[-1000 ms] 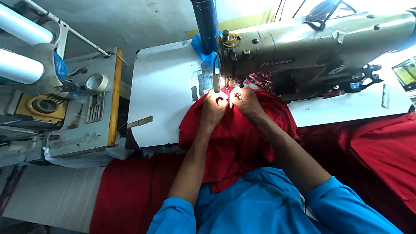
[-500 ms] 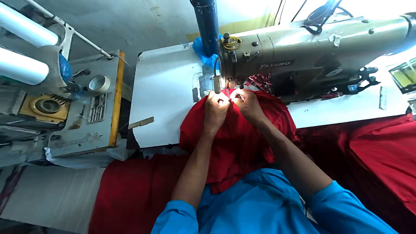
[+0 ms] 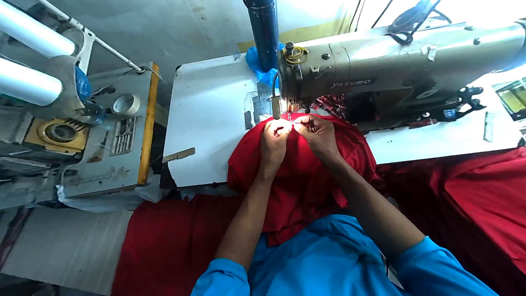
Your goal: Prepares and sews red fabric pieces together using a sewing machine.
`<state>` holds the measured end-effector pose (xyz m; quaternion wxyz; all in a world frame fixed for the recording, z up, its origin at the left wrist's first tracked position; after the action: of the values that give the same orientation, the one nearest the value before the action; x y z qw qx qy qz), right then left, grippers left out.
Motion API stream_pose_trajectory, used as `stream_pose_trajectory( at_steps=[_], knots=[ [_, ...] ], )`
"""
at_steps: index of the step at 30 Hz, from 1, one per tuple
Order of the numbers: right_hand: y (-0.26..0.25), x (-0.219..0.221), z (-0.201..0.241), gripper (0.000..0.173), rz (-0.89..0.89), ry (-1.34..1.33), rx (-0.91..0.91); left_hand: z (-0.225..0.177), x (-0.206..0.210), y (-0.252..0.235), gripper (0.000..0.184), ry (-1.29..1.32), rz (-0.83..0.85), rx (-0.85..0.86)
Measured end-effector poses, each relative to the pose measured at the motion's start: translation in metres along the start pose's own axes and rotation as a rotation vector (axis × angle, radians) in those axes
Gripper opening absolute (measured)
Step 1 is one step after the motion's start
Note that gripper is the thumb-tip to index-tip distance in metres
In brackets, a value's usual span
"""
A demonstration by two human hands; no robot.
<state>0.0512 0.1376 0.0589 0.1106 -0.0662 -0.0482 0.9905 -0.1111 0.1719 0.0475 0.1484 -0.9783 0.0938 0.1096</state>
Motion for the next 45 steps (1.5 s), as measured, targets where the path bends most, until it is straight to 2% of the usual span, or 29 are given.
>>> stream_pose_trajectory(
  at_steps=[4, 8, 14, 30, 36, 39, 43, 45],
  knots=[
    [-0.002, 0.001, -0.001, 0.012, 0.007, 0.024, -0.027, -0.012, -0.010, -0.006, 0.005, -0.165, -0.010, 0.126],
    [-0.002, 0.004, -0.002, 0.012, 0.011, 0.049, -0.041, -0.021, -0.019, -0.007, 0.002, -0.243, 0.040, 0.140],
    [-0.002, 0.004, -0.002, 0.011, 0.020, 0.064, -0.043, -0.020, -0.024, -0.009, 0.009, -0.250, 0.117, 0.104],
    [-0.001, 0.006, -0.003, 0.011, 0.019, 0.103, -0.064, -0.022, -0.020, -0.008, 0.015, -0.246, 0.111, 0.143],
    [-0.007, -0.002, -0.006, 0.009, 0.044, 0.101, 0.006, -0.014, -0.013, -0.022, 0.013, -0.274, 0.100, 0.165],
    [-0.024, -0.010, -0.002, 0.007, -0.014, 0.214, 0.017, 0.003, -0.011, -0.041, 0.008, -0.291, 0.048, 0.169],
    [-0.045, -0.010, -0.002, 0.020, -0.106, 0.571, 0.014, 0.018, -0.005, -0.064, 0.012, -0.401, 0.019, 0.229],
    [-0.048, -0.005, -0.004, 0.020, -0.099, 0.676, 0.030, 0.018, -0.005, -0.069, 0.015, -0.476, 0.024, 0.228]
  ],
)
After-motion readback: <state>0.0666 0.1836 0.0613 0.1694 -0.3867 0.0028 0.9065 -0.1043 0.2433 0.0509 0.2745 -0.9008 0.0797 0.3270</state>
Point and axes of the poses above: each hand's wrist, its own y-axis away from the middle knuckle, its own x-axis out of the palm, z = x × y, the point moved 6 cm from there along -y, towards the middle knuckle, and after that the axes turned 8 degrees about x, right-handed, at the moved point
